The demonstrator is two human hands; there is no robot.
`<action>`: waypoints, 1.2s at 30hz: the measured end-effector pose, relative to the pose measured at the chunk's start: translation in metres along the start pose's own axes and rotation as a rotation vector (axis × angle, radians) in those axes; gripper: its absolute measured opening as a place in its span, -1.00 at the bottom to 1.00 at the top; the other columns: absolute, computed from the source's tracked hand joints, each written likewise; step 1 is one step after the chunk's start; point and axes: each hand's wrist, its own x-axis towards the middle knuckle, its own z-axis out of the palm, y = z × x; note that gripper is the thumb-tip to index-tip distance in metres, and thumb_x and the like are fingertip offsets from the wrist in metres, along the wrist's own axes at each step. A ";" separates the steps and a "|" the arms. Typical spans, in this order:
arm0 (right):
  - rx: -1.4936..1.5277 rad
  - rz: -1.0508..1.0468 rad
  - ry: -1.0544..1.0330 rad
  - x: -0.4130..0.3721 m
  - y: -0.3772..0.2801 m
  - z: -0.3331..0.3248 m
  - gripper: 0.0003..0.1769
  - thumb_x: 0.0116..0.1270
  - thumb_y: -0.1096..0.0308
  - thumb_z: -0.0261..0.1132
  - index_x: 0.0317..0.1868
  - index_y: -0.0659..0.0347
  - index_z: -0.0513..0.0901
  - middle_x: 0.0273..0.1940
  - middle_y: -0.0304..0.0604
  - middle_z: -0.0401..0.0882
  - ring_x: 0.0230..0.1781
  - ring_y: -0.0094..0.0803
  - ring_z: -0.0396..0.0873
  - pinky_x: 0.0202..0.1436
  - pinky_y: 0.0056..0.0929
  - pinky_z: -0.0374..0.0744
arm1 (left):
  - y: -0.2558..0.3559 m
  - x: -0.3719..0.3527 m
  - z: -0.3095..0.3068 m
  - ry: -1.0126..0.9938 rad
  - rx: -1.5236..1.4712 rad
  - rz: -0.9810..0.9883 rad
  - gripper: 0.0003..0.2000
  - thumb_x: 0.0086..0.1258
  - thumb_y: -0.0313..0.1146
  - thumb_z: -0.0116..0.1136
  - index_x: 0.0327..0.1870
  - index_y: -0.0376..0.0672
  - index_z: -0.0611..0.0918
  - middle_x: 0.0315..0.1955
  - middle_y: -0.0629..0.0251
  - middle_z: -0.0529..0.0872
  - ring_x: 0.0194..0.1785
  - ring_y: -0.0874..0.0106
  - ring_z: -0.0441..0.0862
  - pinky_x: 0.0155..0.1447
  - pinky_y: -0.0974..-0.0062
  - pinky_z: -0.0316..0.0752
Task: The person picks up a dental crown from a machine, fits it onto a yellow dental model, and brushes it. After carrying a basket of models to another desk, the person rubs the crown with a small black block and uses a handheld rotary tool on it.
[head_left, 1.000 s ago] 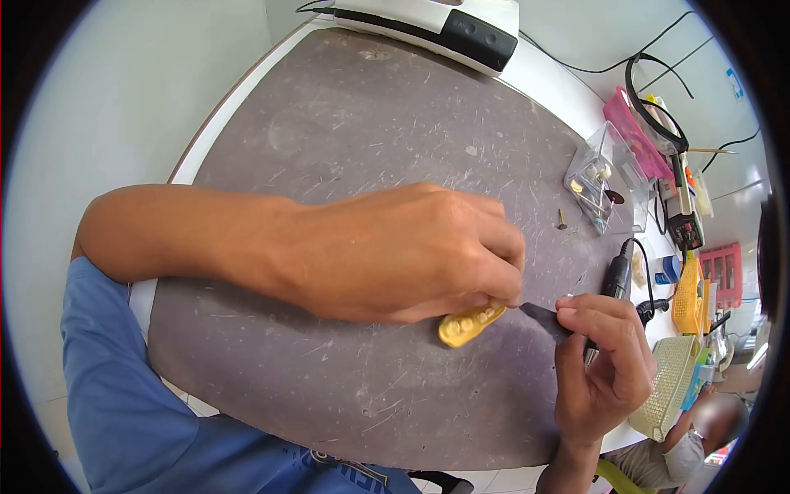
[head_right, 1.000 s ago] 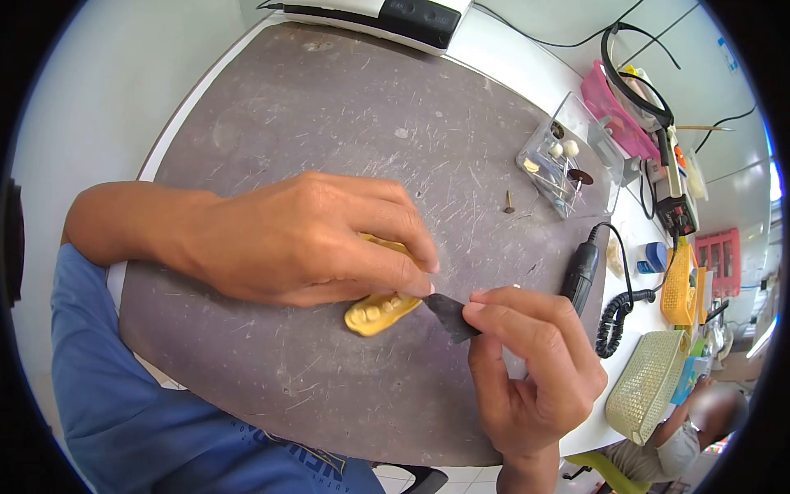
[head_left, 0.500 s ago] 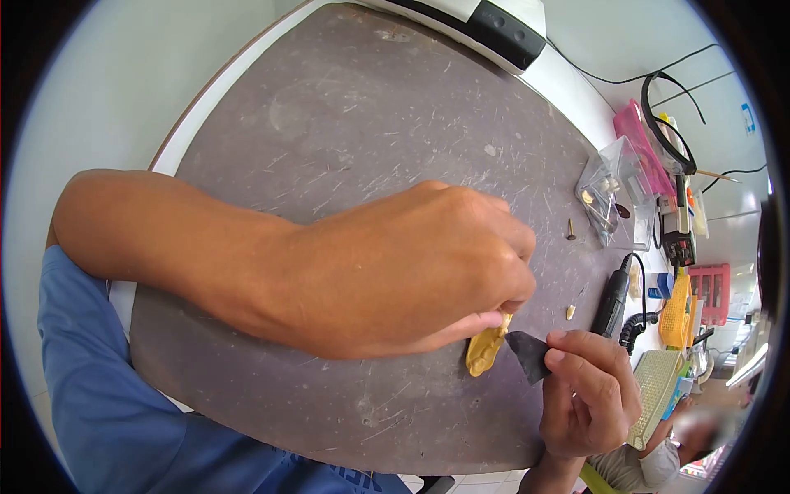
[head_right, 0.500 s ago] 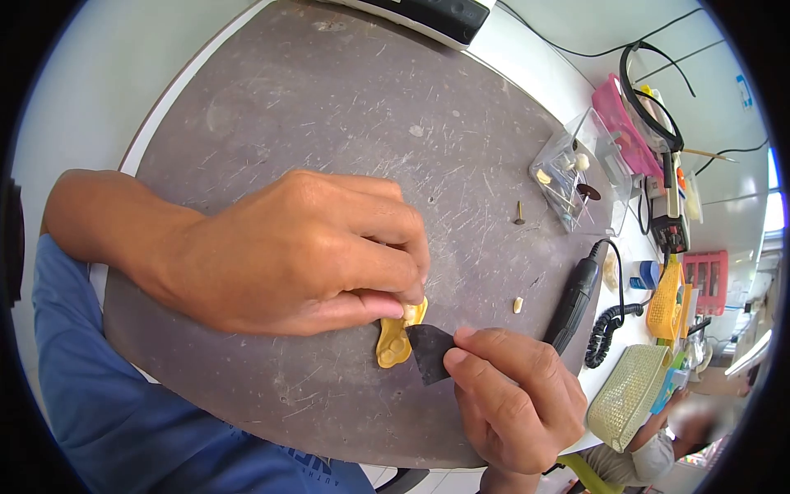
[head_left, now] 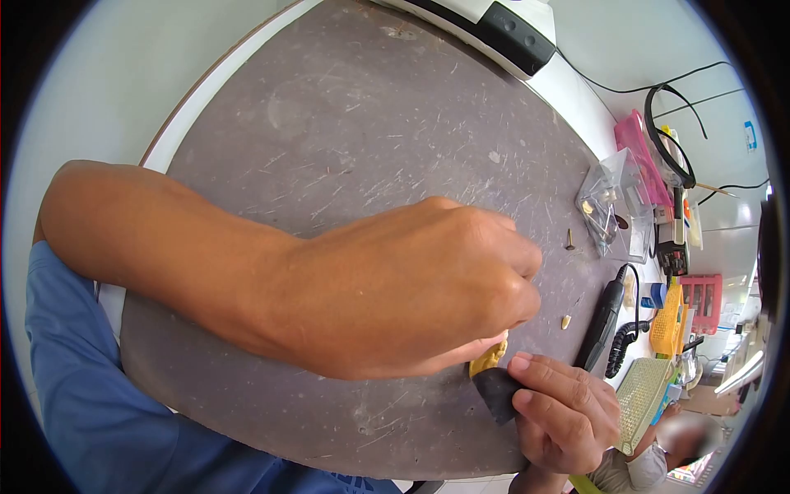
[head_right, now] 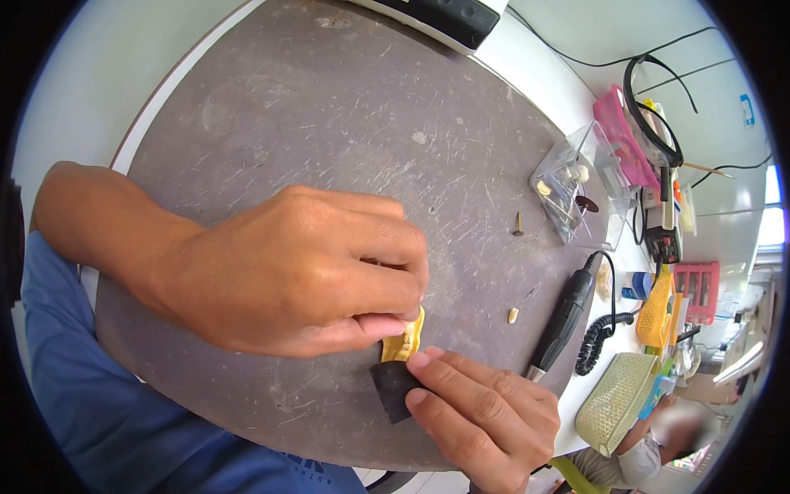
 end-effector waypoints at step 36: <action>-0.085 0.152 0.101 0.004 0.008 0.005 -0.78 0.02 0.63 0.46 -0.31 0.25 0.65 -0.36 -0.02 0.78 -0.33 -0.18 0.82 -0.30 -0.39 0.78 | -0.005 -0.001 0.002 -0.041 -0.057 -0.007 -0.81 0.13 -0.49 0.43 -0.35 -0.21 0.60 -0.36 0.31 0.60 -0.33 0.32 0.65 -0.34 0.38 0.58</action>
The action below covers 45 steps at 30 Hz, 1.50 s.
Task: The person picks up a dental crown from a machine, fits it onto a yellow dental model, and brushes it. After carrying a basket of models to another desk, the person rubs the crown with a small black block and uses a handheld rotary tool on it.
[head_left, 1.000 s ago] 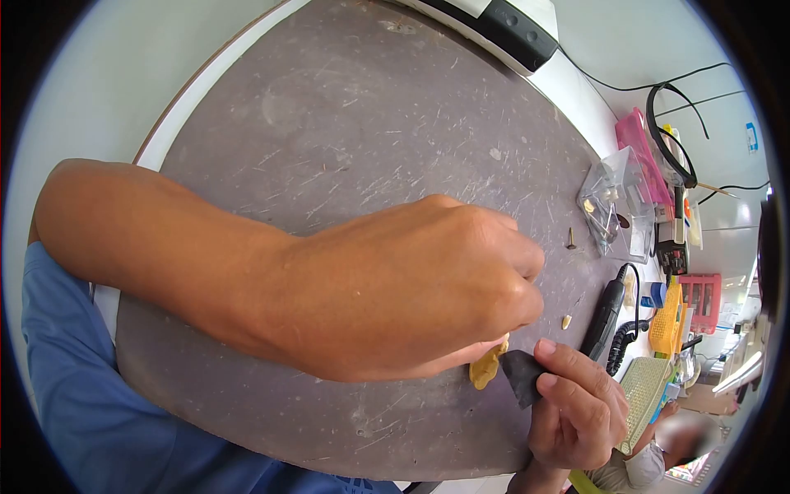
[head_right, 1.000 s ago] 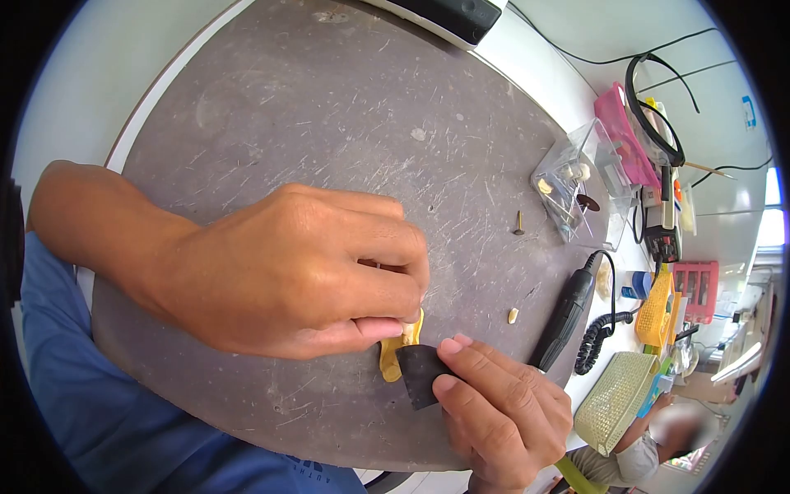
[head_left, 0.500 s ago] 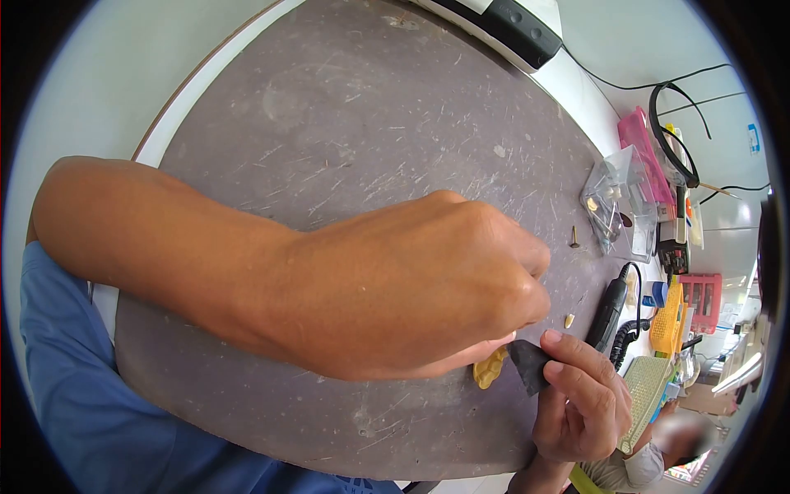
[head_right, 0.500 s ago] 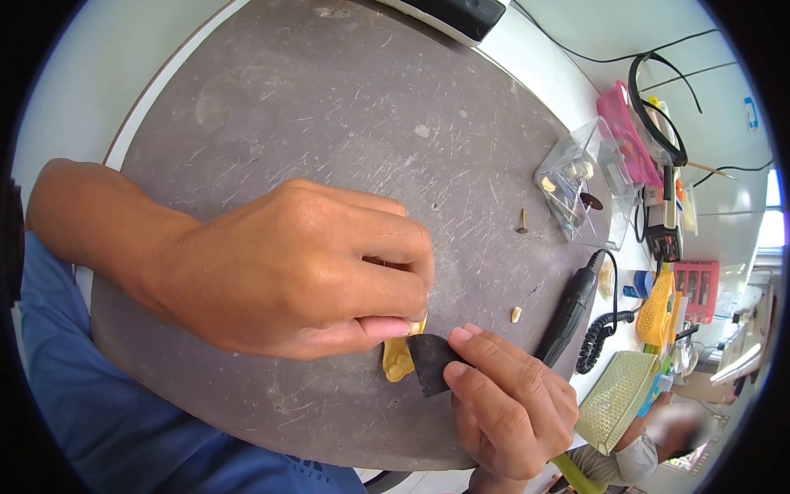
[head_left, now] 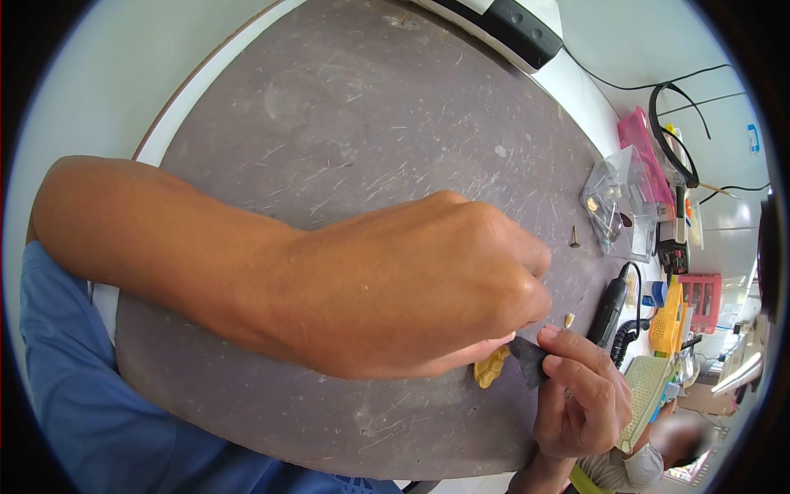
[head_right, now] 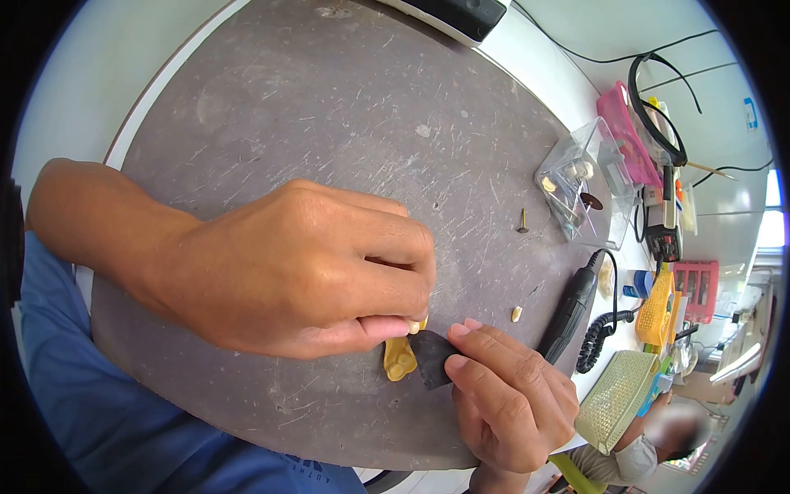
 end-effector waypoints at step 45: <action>0.153 0.126 -0.077 0.003 0.002 0.007 -0.56 -0.24 0.75 0.18 -0.25 0.41 0.74 -0.32 0.06 0.79 -0.30 -0.19 0.81 -0.16 -0.38 0.76 | -0.003 0.001 0.007 0.060 -0.036 0.035 -0.81 0.11 -0.51 0.42 -0.31 -0.21 0.62 -0.34 0.29 0.62 -0.30 0.32 0.65 -0.30 0.40 0.60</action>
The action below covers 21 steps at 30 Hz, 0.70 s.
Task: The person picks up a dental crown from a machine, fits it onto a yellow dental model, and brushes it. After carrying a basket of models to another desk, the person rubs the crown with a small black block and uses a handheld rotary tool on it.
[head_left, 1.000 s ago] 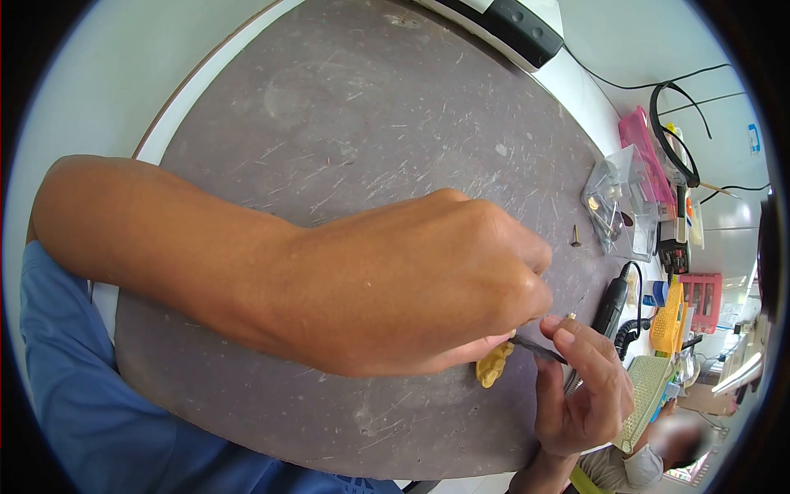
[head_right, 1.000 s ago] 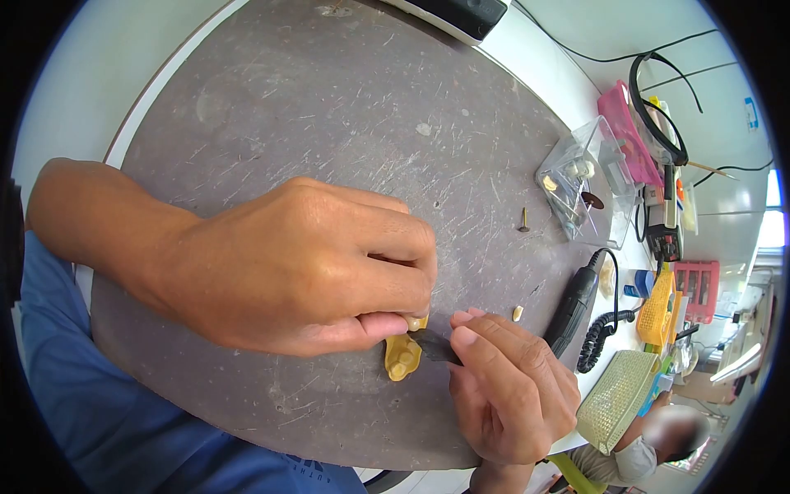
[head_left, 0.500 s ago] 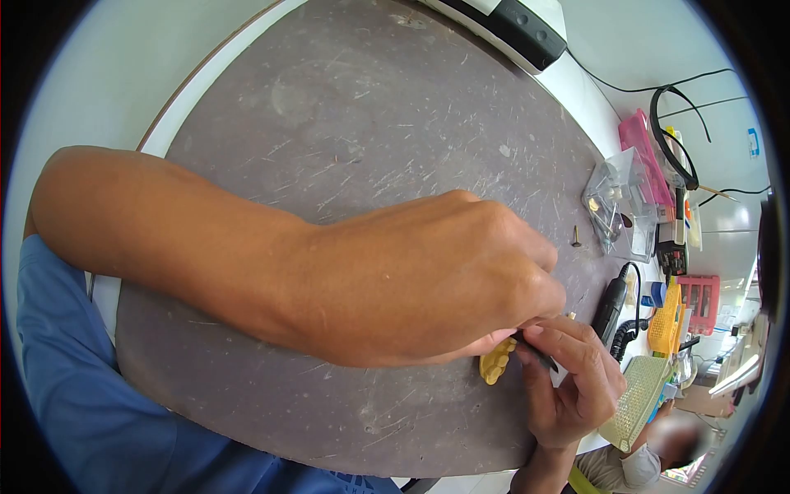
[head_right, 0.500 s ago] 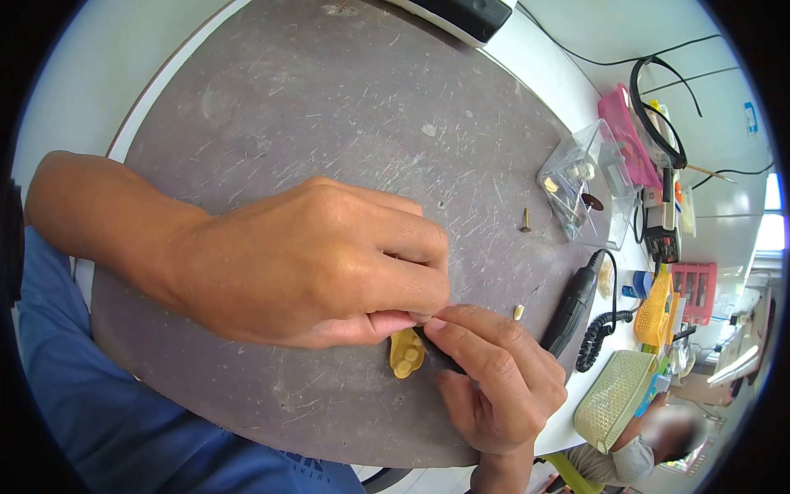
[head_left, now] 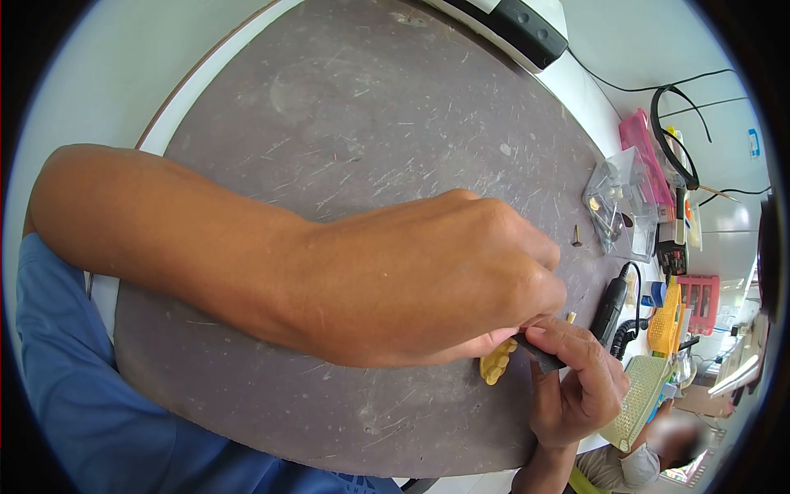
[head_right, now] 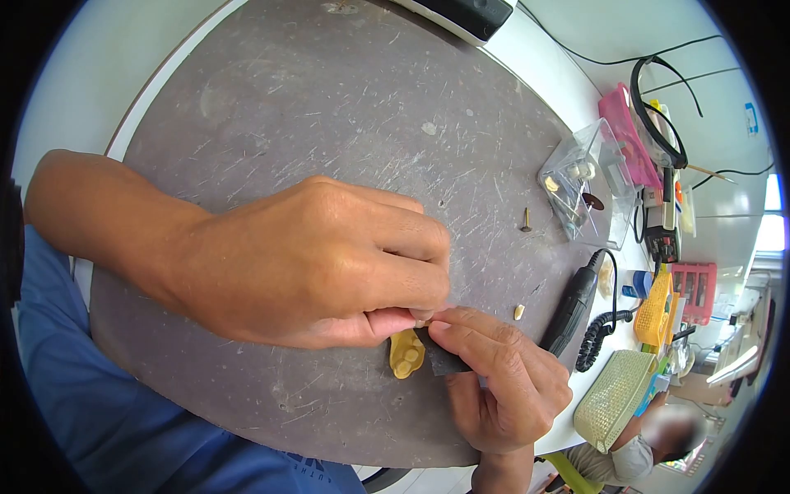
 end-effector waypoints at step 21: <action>-0.332 0.197 -0.069 -0.019 -0.043 0.004 -0.70 0.10 0.38 0.60 -0.21 0.23 0.68 -0.20 -0.13 0.66 -0.40 -0.27 0.67 -0.39 -0.41 0.58 | 0.020 0.000 -0.032 -0.349 -0.027 -0.066 -0.68 0.23 -0.63 0.23 0.02 -0.19 0.63 0.00 0.17 0.61 -0.16 0.21 0.70 -0.13 0.34 0.66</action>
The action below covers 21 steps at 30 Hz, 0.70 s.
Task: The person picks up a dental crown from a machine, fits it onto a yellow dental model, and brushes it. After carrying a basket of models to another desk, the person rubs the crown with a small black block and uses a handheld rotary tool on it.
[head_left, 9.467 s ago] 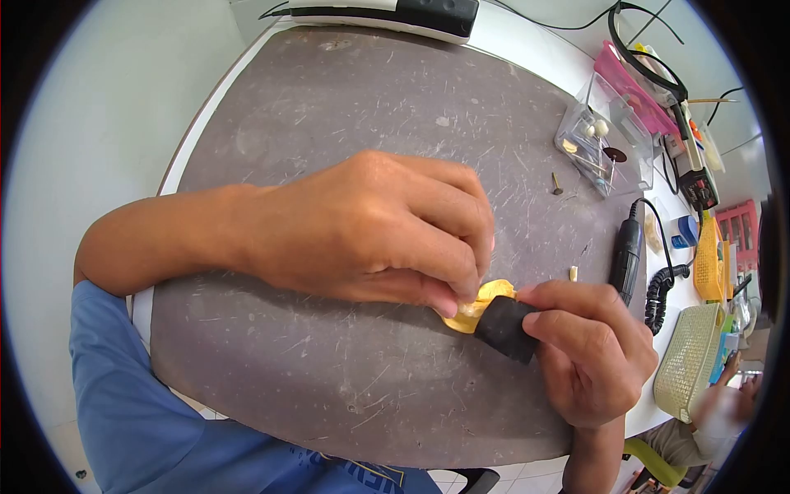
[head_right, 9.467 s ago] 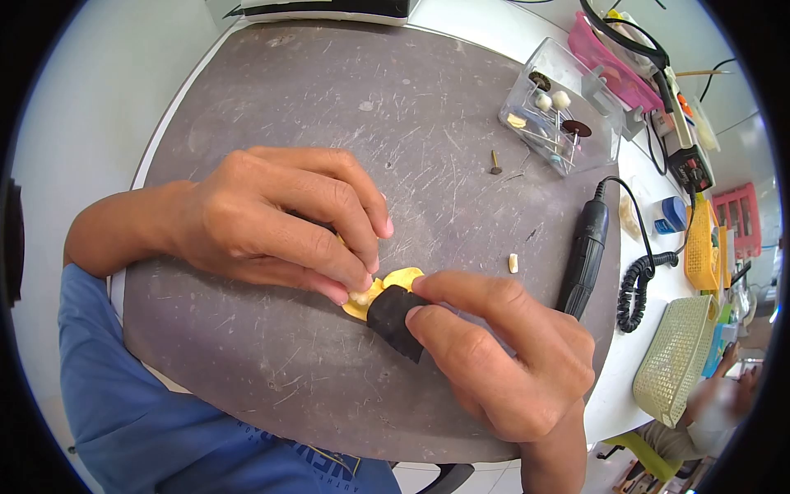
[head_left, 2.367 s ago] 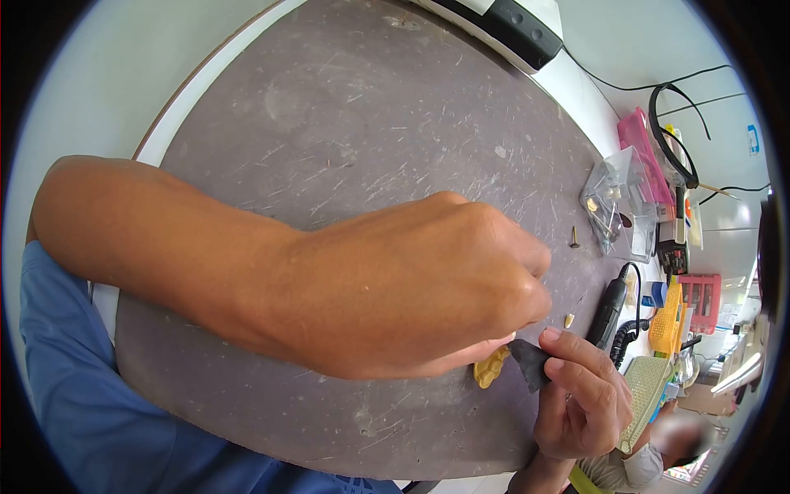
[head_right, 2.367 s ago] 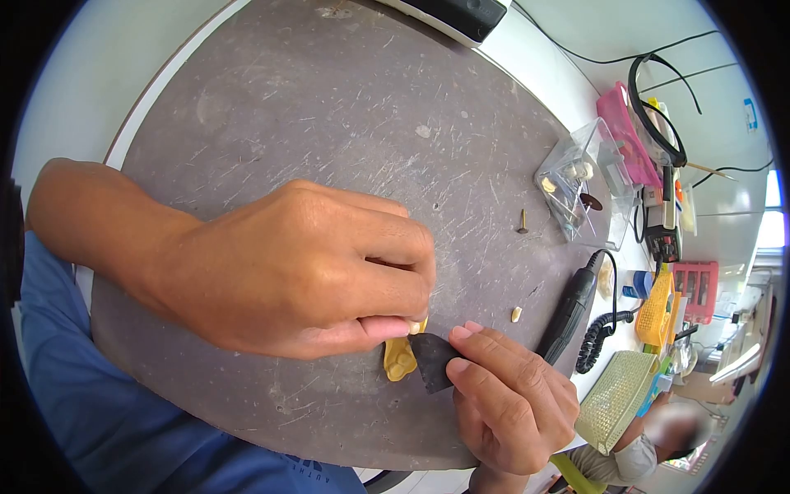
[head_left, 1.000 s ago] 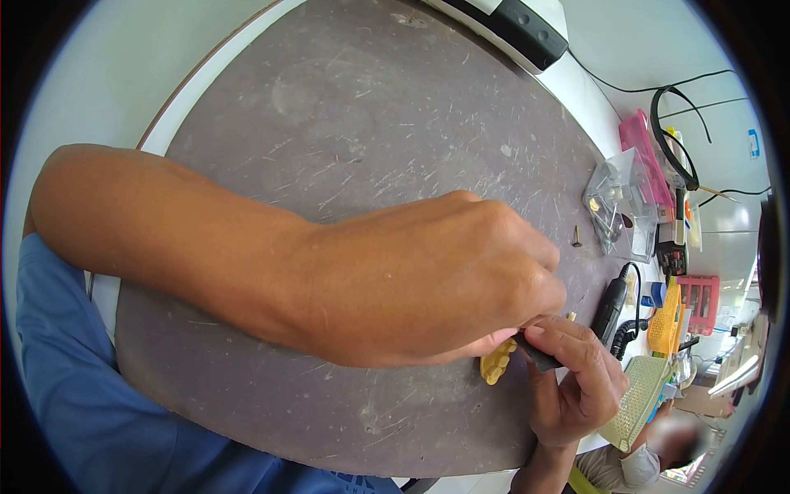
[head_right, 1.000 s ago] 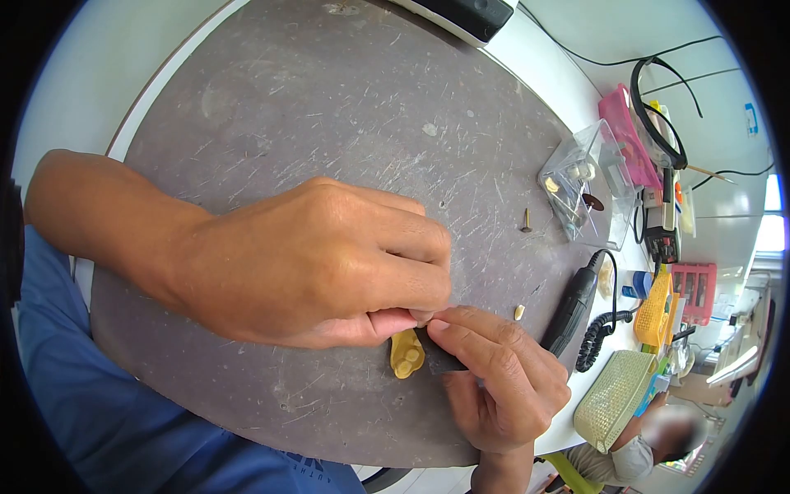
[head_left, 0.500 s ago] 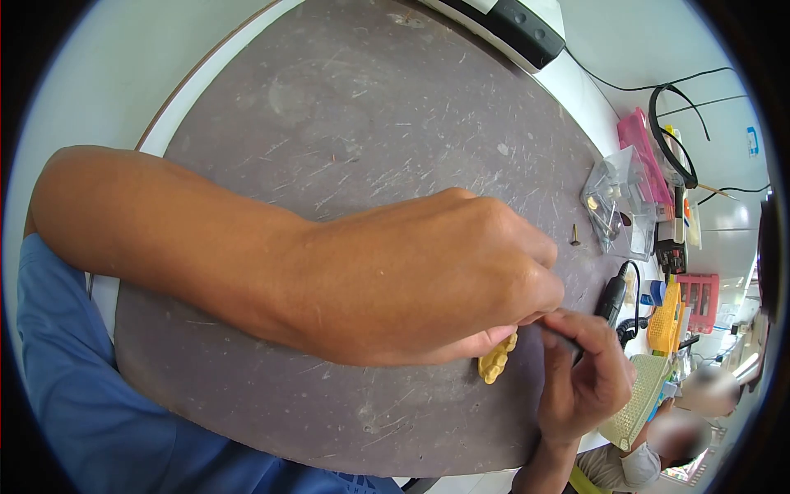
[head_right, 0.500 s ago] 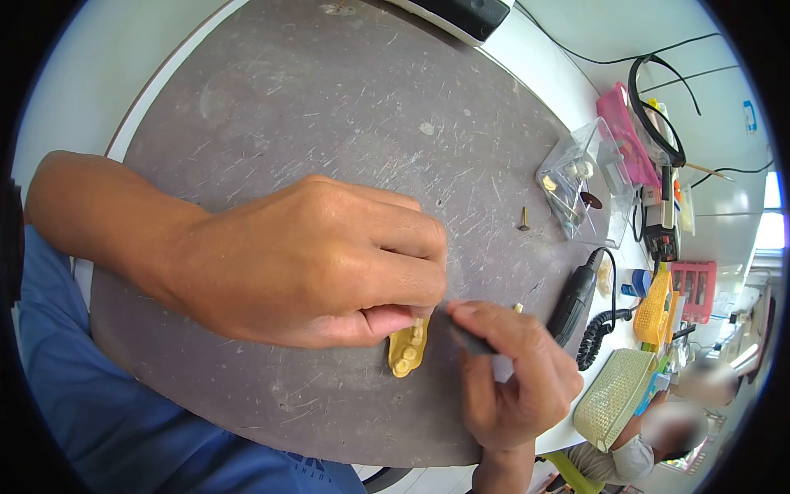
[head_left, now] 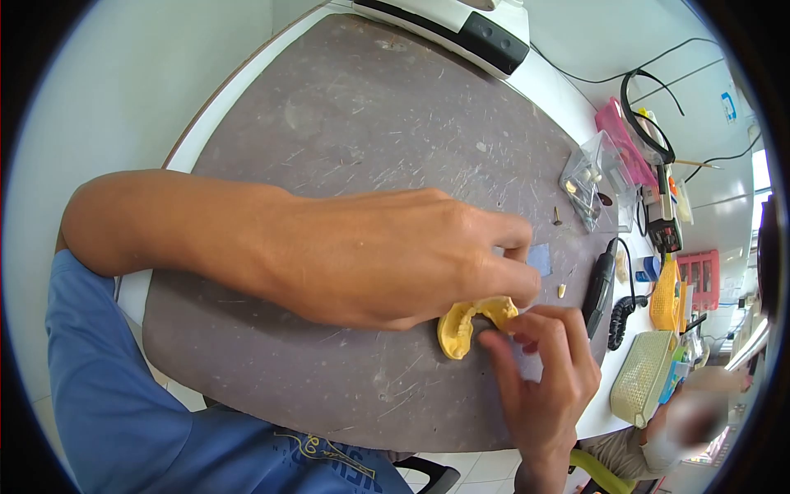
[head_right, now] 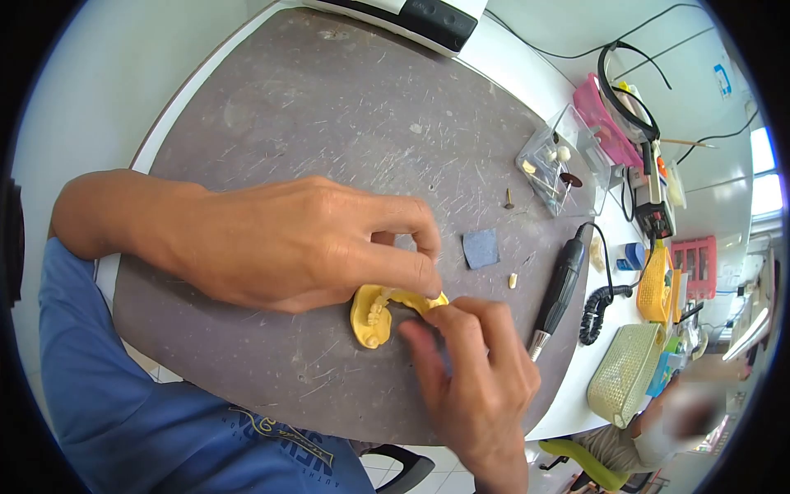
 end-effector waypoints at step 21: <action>0.142 -0.066 0.136 -0.016 0.002 0.012 -0.64 0.01 0.43 0.61 -0.14 0.26 0.75 -0.14 -0.14 0.73 -0.24 -0.29 0.70 -0.21 -0.39 0.64 | -0.013 0.012 0.008 0.086 0.438 0.522 -0.82 0.12 -0.40 0.30 -0.25 -0.20 0.71 -0.13 0.21 0.66 0.03 0.25 0.64 -0.04 0.36 0.62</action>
